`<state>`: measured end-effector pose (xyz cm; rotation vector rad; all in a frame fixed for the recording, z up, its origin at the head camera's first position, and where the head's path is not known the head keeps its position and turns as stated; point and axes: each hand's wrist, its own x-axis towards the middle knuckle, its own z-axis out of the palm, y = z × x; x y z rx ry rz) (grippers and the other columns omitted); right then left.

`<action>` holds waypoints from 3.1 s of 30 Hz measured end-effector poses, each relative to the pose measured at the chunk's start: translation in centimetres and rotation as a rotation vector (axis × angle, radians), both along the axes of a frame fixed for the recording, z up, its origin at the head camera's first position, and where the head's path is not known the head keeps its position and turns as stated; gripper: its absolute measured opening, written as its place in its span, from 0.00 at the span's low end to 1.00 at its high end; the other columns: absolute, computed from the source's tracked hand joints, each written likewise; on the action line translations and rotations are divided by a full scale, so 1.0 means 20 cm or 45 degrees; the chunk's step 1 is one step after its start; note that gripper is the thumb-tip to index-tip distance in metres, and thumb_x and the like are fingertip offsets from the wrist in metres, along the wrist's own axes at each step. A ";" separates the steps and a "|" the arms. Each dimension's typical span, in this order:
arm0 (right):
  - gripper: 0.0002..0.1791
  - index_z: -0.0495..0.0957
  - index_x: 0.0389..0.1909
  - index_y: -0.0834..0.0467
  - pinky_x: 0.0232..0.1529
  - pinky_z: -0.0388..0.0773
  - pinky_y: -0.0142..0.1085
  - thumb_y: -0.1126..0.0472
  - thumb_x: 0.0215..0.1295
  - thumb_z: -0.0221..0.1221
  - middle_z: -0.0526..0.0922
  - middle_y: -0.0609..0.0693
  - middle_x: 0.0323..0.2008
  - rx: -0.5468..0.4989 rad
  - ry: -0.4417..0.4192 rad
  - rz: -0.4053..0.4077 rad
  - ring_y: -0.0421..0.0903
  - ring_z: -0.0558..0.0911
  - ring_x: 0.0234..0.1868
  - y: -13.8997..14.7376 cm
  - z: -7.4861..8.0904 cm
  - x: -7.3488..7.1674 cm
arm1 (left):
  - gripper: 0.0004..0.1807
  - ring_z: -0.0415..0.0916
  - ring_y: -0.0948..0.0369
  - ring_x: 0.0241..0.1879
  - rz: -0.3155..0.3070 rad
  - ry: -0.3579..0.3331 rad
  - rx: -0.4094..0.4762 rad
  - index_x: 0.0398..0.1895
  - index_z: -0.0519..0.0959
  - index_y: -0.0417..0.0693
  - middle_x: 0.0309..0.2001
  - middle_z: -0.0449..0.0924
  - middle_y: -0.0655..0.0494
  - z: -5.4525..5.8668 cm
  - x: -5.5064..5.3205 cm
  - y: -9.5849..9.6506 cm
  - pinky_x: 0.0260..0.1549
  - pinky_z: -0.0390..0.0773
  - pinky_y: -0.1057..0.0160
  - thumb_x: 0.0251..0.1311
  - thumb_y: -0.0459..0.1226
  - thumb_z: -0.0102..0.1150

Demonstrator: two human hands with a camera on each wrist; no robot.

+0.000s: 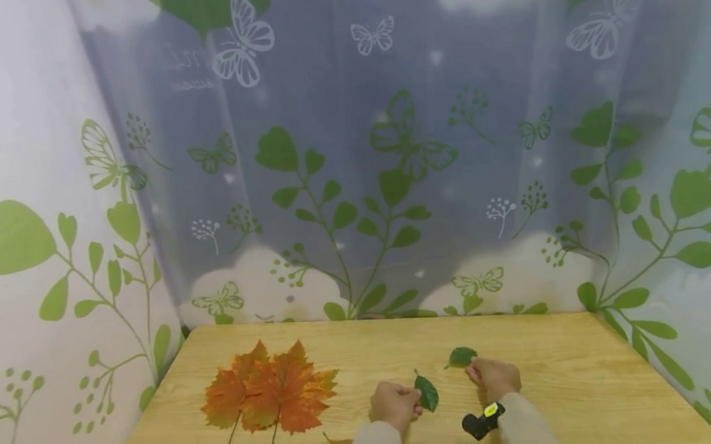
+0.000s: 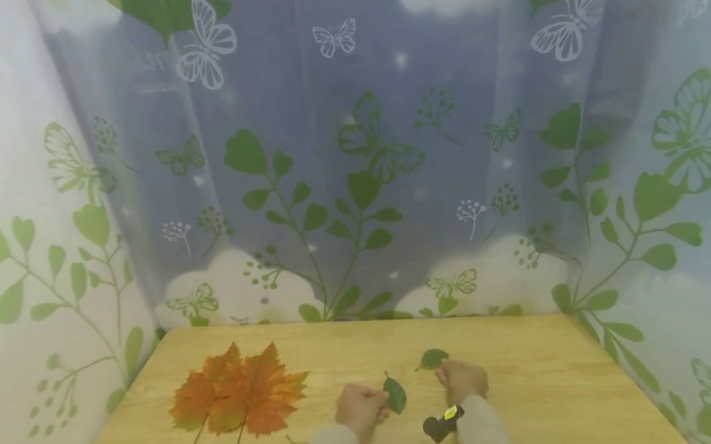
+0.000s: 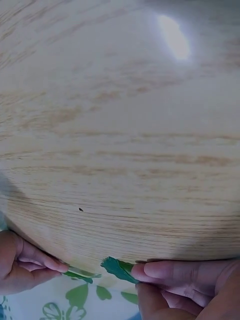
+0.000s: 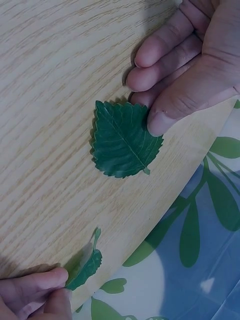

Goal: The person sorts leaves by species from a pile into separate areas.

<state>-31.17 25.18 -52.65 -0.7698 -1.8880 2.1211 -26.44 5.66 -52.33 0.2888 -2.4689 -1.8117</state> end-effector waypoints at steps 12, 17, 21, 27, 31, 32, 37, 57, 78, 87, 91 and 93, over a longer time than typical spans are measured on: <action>0.16 0.77 0.45 0.78 0.26 0.79 0.24 0.71 0.59 0.59 0.83 0.47 0.19 0.052 0.039 0.051 0.36 0.82 0.20 0.00 0.01 0.04 | 0.06 0.76 0.67 0.12 -0.008 0.007 -0.007 0.19 0.85 0.44 0.12 0.79 0.60 -0.01 0.01 0.01 0.14 0.75 0.72 0.51 0.34 0.70; 0.20 0.71 0.51 0.81 0.28 0.79 0.24 0.71 0.61 0.58 0.83 0.46 0.19 0.025 0.073 0.096 0.35 0.82 0.20 0.00 0.00 0.07 | 0.06 0.77 0.66 0.13 -0.031 -0.003 0.054 0.20 0.84 0.42 0.13 0.79 0.58 -0.03 0.01 0.01 0.14 0.76 0.71 0.51 0.32 0.69; 0.18 0.73 0.50 0.79 0.28 0.80 0.25 0.70 0.63 0.59 0.84 0.45 0.20 -0.015 0.096 0.178 0.34 0.82 0.22 0.01 0.02 0.05 | 0.06 0.77 0.66 0.13 -0.035 -0.006 0.026 0.20 0.85 0.43 0.13 0.79 0.59 -0.03 0.00 -0.01 0.16 0.77 0.70 0.52 0.33 0.69; 0.18 0.72 0.52 0.79 0.36 0.80 0.26 0.70 0.66 0.56 0.84 0.48 0.27 0.001 0.141 0.361 0.37 0.84 0.29 0.01 0.16 0.06 | 0.06 0.76 0.67 0.12 -0.042 -0.003 0.039 0.20 0.85 0.44 0.13 0.79 0.60 -0.04 -0.01 -0.01 0.15 0.76 0.71 0.52 0.33 0.69; 0.21 0.70 0.54 0.80 0.38 0.80 0.26 0.70 0.66 0.57 0.84 0.49 0.29 0.028 0.143 0.485 0.37 0.84 0.30 0.00 0.23 0.06 | 0.06 0.76 0.67 0.12 -0.030 0.003 0.050 0.20 0.85 0.44 0.13 0.79 0.59 -0.06 -0.02 -0.01 0.14 0.76 0.71 0.51 0.32 0.70; 0.20 0.70 0.54 0.79 0.38 0.80 0.26 0.69 0.66 0.57 0.84 0.49 0.30 0.046 0.138 0.509 0.37 0.84 0.30 -0.01 0.24 0.07 | 0.06 0.76 0.67 0.12 -0.027 0.006 0.047 0.19 0.85 0.44 0.13 0.79 0.59 -0.06 -0.02 -0.01 0.14 0.76 0.71 0.51 0.32 0.70; 0.18 0.72 0.50 0.81 0.35 0.80 0.26 0.70 0.65 0.56 0.84 0.51 0.29 0.133 0.113 0.621 0.38 0.83 0.29 -0.03 0.28 0.08 | 0.06 0.75 0.68 0.11 -0.028 0.023 0.057 0.18 0.85 0.45 0.12 0.79 0.60 -0.07 -0.03 -0.01 0.14 0.76 0.71 0.50 0.32 0.70; 0.11 0.76 0.39 0.81 0.28 0.81 0.28 0.75 0.59 0.59 0.82 0.52 0.22 0.232 -0.014 0.633 0.39 0.82 0.22 -0.10 0.05 0.18 | 0.06 0.76 0.67 0.12 -0.039 0.007 0.072 0.19 0.85 0.44 0.13 0.79 0.59 -0.06 -0.03 -0.01 0.15 0.76 0.71 0.50 0.32 0.70; 0.11 0.77 0.38 0.79 0.27 0.81 0.28 0.73 0.60 0.60 0.83 0.52 0.22 0.239 -0.025 0.588 0.38 0.82 0.22 -0.11 0.04 0.18 | 0.06 0.75 0.68 0.12 -0.043 0.030 0.090 0.19 0.84 0.42 0.13 0.79 0.58 -0.06 -0.02 0.00 0.14 0.76 0.71 0.51 0.30 0.69; 0.10 0.78 0.37 0.78 0.27 0.81 0.28 0.72 0.59 0.61 0.83 0.52 0.22 0.238 -0.037 0.549 0.39 0.82 0.22 -0.10 0.03 0.18 | 0.06 0.76 0.67 0.13 -0.070 0.007 0.055 0.19 0.84 0.44 0.13 0.79 0.59 -0.06 -0.02 0.00 0.15 0.77 0.71 0.51 0.33 0.70; 0.10 0.79 0.37 0.78 0.27 0.81 0.29 0.72 0.60 0.60 0.83 0.53 0.21 0.227 -0.051 0.529 0.40 0.83 0.22 -0.09 0.02 0.19 | 0.07 0.77 0.66 0.13 -0.091 -0.013 0.045 0.19 0.84 0.44 0.13 0.79 0.59 -0.05 -0.02 0.00 0.15 0.77 0.70 0.52 0.34 0.69; 0.09 0.79 0.37 0.78 0.27 0.81 0.29 0.72 0.60 0.60 0.83 0.54 0.21 0.226 -0.052 0.524 0.40 0.83 0.22 -0.09 0.02 0.19 | 0.07 0.77 0.66 0.13 -0.112 -0.033 0.037 0.20 0.85 0.43 0.13 0.80 0.58 -0.04 -0.02 0.00 0.15 0.77 0.70 0.53 0.34 0.69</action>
